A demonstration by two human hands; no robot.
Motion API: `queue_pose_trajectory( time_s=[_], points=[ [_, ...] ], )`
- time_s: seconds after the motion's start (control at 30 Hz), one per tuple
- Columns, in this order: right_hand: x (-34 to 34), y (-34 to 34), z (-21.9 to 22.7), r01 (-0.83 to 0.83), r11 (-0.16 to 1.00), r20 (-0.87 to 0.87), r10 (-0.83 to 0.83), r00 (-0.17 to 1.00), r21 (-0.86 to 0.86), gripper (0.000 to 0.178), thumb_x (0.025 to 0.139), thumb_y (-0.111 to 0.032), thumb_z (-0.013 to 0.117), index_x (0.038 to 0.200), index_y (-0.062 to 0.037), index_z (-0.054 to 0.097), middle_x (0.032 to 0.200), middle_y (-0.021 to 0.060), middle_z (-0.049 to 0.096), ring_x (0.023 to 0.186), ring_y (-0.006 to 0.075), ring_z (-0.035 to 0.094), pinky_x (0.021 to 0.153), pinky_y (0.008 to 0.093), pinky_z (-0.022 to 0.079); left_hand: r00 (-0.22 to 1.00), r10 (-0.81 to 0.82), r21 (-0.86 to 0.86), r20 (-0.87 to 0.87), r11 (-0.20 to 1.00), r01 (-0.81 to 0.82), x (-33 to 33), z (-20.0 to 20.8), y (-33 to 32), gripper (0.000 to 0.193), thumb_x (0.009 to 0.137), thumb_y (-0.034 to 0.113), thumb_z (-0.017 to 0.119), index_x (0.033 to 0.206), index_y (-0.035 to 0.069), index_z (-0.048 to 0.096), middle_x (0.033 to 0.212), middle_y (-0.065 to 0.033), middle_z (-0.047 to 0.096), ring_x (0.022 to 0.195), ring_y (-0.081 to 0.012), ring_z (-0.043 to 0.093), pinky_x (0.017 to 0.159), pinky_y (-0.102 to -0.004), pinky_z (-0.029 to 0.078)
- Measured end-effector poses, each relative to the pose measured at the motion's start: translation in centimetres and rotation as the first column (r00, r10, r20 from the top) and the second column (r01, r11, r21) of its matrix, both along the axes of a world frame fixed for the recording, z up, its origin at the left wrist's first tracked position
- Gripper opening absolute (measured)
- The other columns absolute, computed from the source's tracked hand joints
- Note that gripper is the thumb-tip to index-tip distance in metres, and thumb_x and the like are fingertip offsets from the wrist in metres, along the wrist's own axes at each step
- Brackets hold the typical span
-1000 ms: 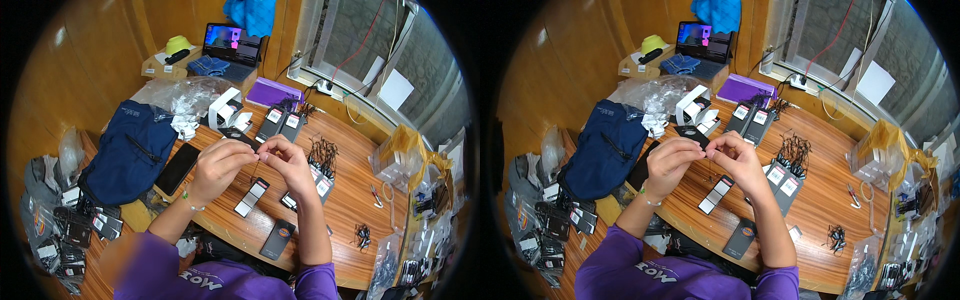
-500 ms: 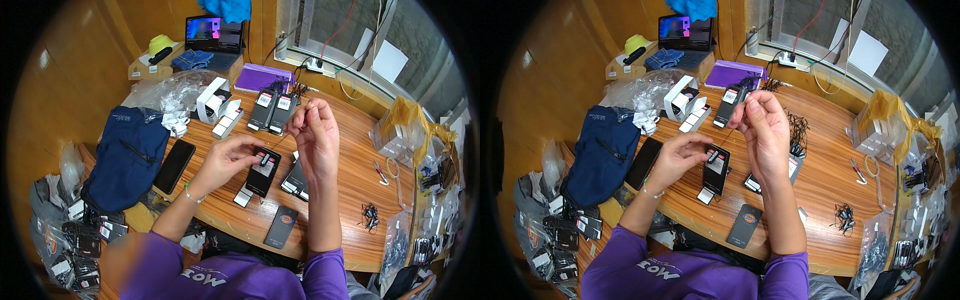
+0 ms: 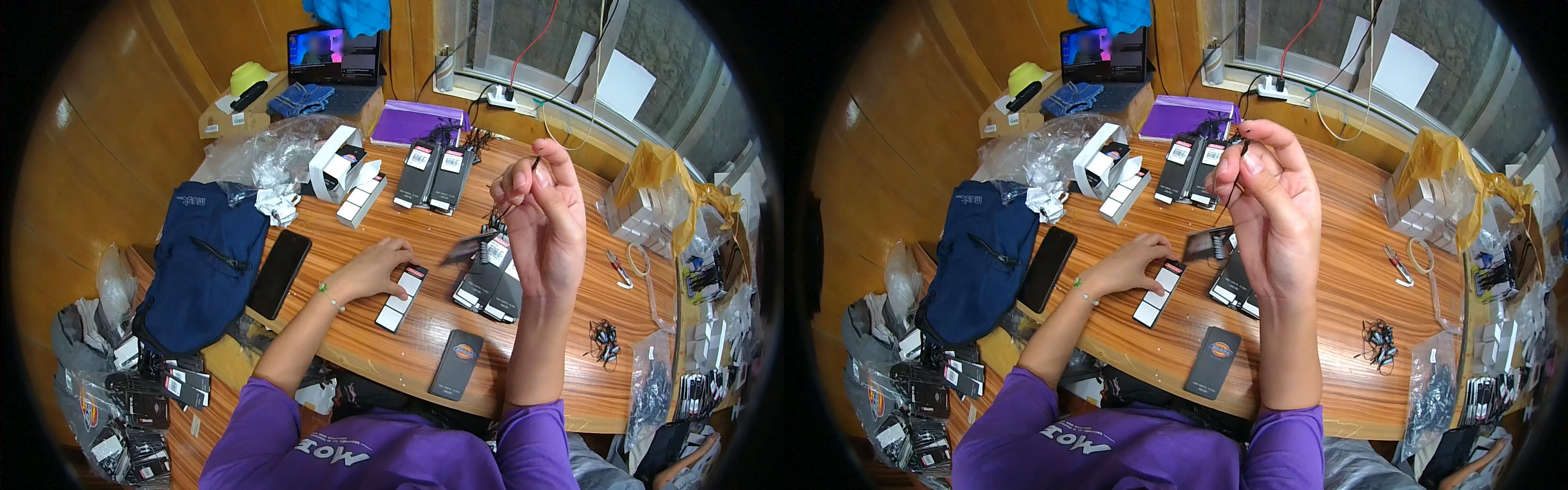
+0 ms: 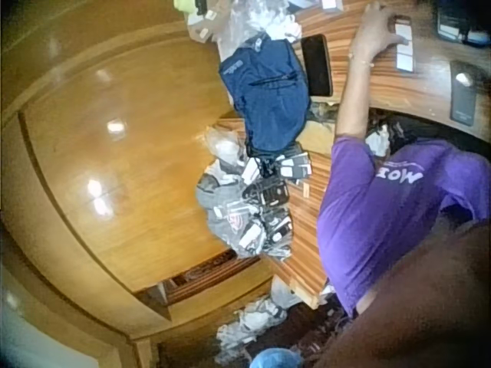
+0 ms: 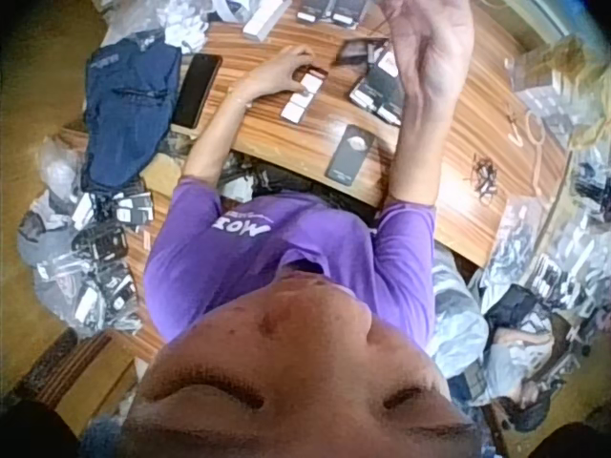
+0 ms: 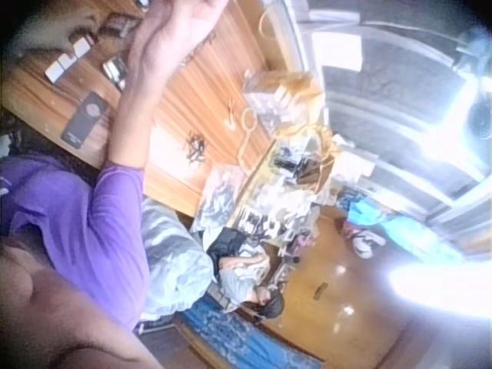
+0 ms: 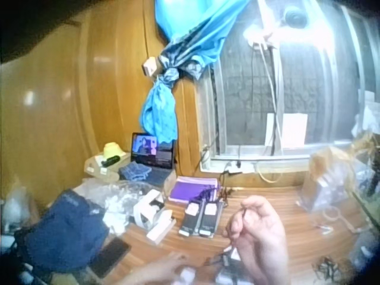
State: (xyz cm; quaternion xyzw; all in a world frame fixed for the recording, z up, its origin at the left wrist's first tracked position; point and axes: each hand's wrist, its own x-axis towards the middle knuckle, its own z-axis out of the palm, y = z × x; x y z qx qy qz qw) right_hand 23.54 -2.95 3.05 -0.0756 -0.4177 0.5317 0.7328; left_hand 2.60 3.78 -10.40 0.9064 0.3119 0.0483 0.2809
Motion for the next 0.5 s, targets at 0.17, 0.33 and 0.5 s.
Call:
queue_pose_trajectory(
  time_s=[0.17,0.33,0.5],
  points=[
    [-0.3,-0.7,0.4,0.031,0.999,0.043,-0.032,0.999,0.017,0.026,0.085,-0.005,0.052,0.109,-0.0018,0.046,0.078,0.0085,0.058,0.073,0.0138,0.056,0.069,0.0264,0.045,0.994,0.04,0.032,0.106,0.999,-0.043,0.6,1.7,-0.8,0.042,0.065,0.012,0.072,0.102,0.004,0.052,0.102,-0.0079,0.051,0.097,-0.0224,0.049,0.083,-0.0307,0.041],
    [-2.0,-2.0,0.9,0.05,0.997,0.409,-0.019,0.913,-0.065,0.022,0.083,0.001,0.05,0.104,-0.0003,0.045,0.073,0.0054,0.057,0.066,0.01,0.055,0.062,0.0236,0.044,0.753,0.404,-0.459,0.519,0.875,-0.153,-0.5,4.5,-1.1,0.018,0.08,-0.003,0.058,0.094,0.003,0.048,0.077,-0.0015,0.059,0.074,-0.0059,0.057,0.064,-0.0194,0.045],
    [-5.1,-1.3,-0.9,0.261,0.965,0.744,-0.2,0.637,0.036,0.021,0.079,0.001,0.053,0.099,-0.0018,0.048,0.068,0.0038,0.055,0.064,0.0087,0.054,0.059,0.0235,0.044,0.373,0.466,-0.404,0.802,0.884,-0.235,-1.2,8.7,-3.4,0.021,0.078,-0.005,0.061,0.095,0.001,0.05,0.085,-0.0083,0.063,0.08,-0.0103,0.06,0.07,-0.0195,0.047]
  ],
)
